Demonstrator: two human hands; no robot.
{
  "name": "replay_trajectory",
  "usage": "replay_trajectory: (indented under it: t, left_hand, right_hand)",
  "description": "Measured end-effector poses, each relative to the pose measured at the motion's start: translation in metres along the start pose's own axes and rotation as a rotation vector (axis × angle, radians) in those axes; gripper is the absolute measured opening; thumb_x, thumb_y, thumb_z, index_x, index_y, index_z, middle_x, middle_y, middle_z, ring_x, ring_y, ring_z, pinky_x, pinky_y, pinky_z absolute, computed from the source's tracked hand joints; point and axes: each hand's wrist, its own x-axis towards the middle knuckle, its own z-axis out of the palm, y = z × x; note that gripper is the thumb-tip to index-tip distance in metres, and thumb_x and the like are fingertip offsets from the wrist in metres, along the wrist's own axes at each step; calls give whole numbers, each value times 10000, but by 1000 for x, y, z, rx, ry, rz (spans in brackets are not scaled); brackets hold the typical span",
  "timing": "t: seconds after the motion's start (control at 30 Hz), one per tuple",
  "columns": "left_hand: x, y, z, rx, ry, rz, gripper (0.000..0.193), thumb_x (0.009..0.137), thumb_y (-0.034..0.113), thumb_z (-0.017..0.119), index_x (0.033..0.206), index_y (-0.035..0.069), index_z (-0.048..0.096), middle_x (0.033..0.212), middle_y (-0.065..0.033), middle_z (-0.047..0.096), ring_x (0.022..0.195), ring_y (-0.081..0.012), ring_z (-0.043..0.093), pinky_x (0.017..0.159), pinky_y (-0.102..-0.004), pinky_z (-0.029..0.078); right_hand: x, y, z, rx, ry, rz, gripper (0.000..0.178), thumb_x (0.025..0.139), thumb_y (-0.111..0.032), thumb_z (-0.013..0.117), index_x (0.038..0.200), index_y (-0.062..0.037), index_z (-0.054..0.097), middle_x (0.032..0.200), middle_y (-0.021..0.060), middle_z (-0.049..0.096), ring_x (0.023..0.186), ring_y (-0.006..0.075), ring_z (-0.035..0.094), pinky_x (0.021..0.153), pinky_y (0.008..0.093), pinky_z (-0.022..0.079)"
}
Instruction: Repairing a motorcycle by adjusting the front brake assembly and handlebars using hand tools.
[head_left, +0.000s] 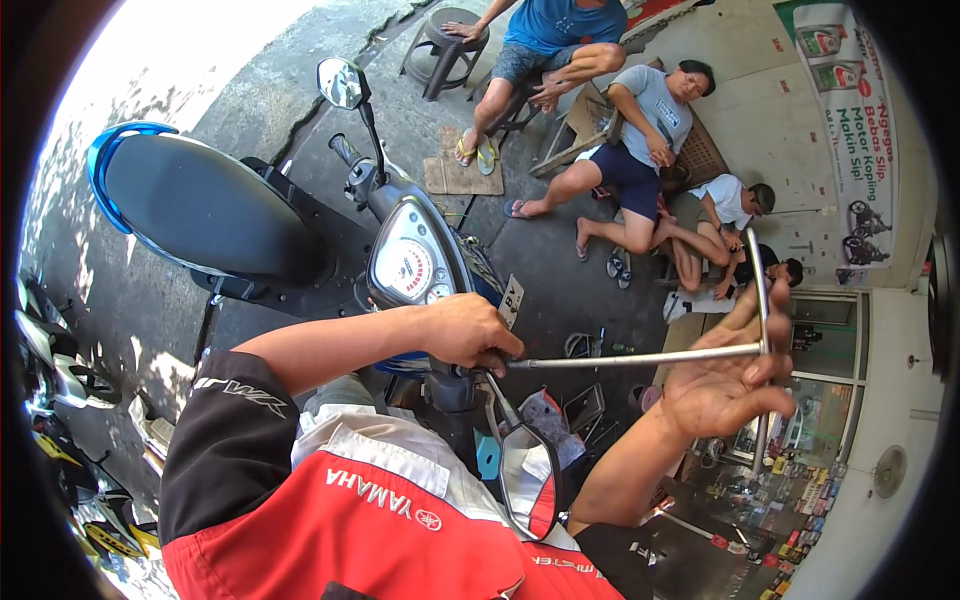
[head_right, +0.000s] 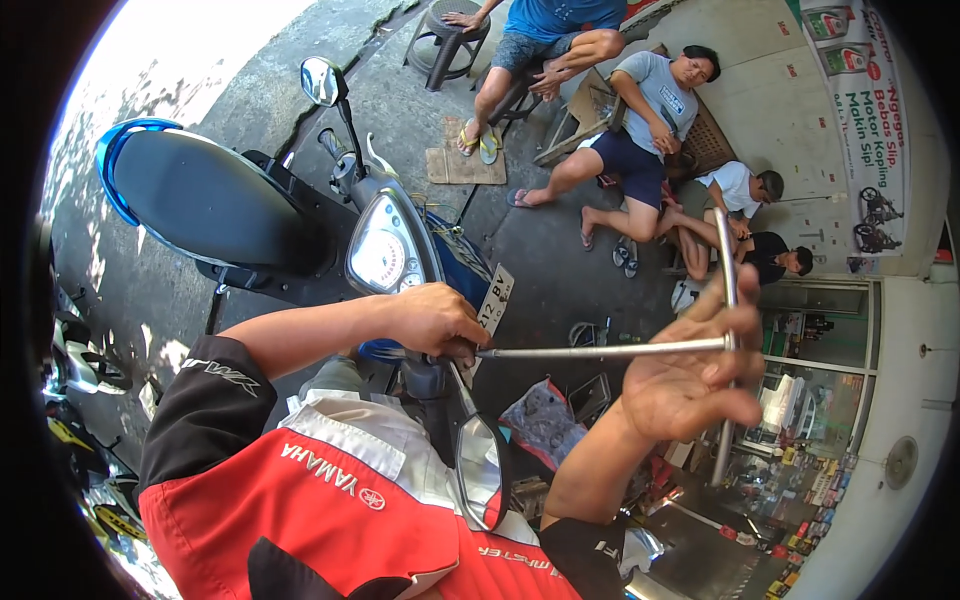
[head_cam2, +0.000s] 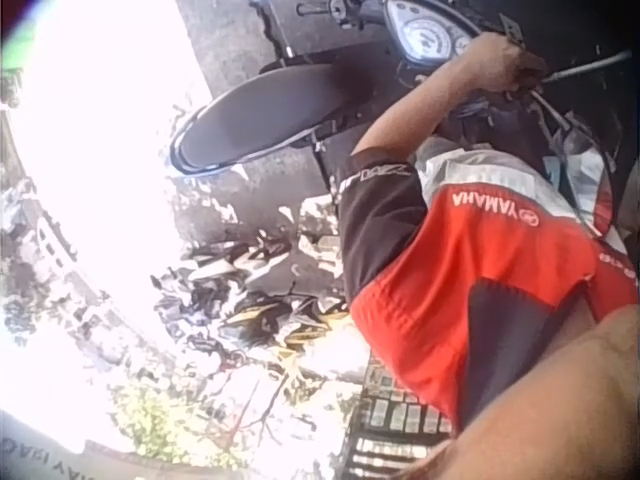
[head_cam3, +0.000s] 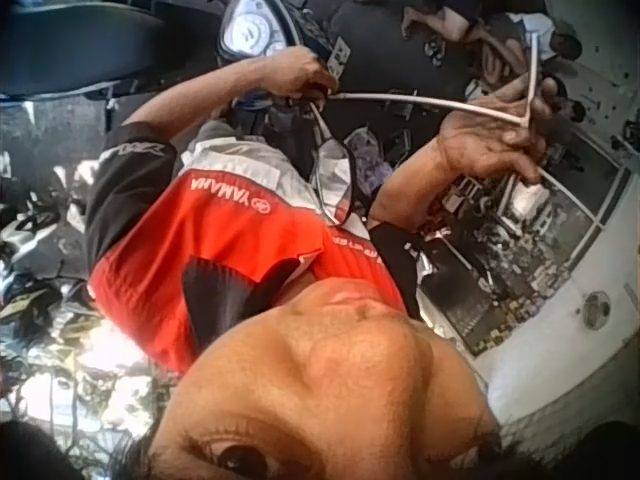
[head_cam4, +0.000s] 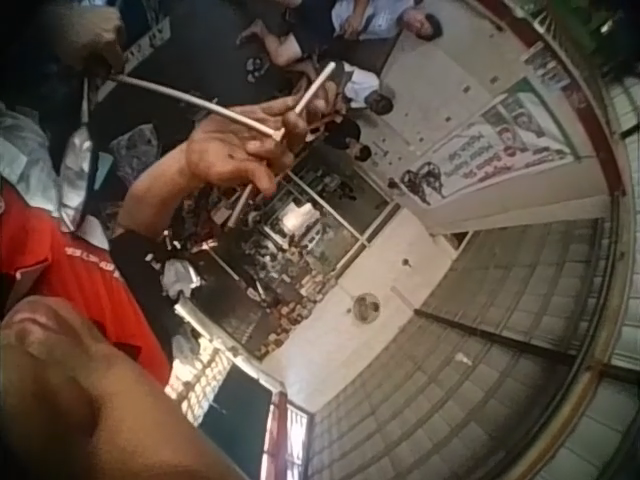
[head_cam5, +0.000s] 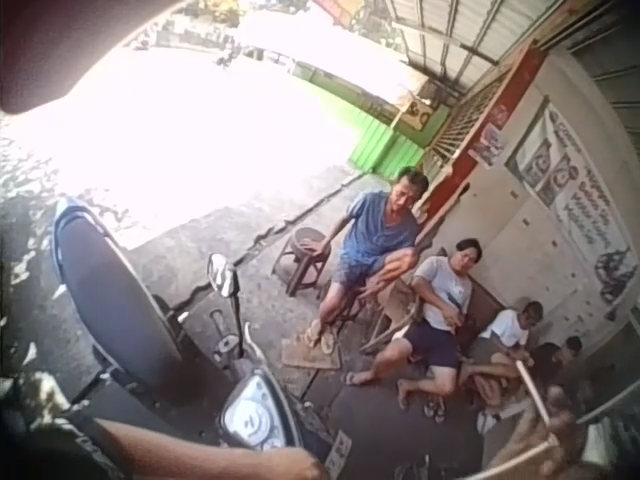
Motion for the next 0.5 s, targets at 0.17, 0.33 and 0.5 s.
replay_trajectory:
  t: [0.17, 0.33, 0.5]
  left_hand:
    - [16, 21, -23, -418, 40, 11, 370, 915, 210, 716, 1257, 75, 675, 993, -152, 750, 924, -333, 721, 772, -432, 545]
    - [36, 47, -26, -294, 59, 2, 301, 944, 139, 672, 1230, 44, 668, 930, -166, 732, 847, -339, 714, 743, -427, 536]
    - [41, 47, -21, -321, 284, -1, 225, 802, 148, 830, 949, 20, 718, 777, -121, 726, 714, -292, 717, 632, -390, 532]
  right_hand:
    - [2, -13, -28, 908, -135, 656, 490, 1119, -409, 336, 1085, 20, 569, 930, 83, 706, 560, 130, 611, 561, 296, 441]
    - [-9, -2, -39, 1101, -319, 864, 405, 1137, -316, 294, 1127, 12, 531, 605, 42, 538, 417, 107, 429, 493, 250, 347]
    - [-34, -9, -27, 814, 53, 735, 327, 1118, -297, 379, 1236, -16, 498, 814, 92, 582, 638, 176, 522, 630, 311, 433]
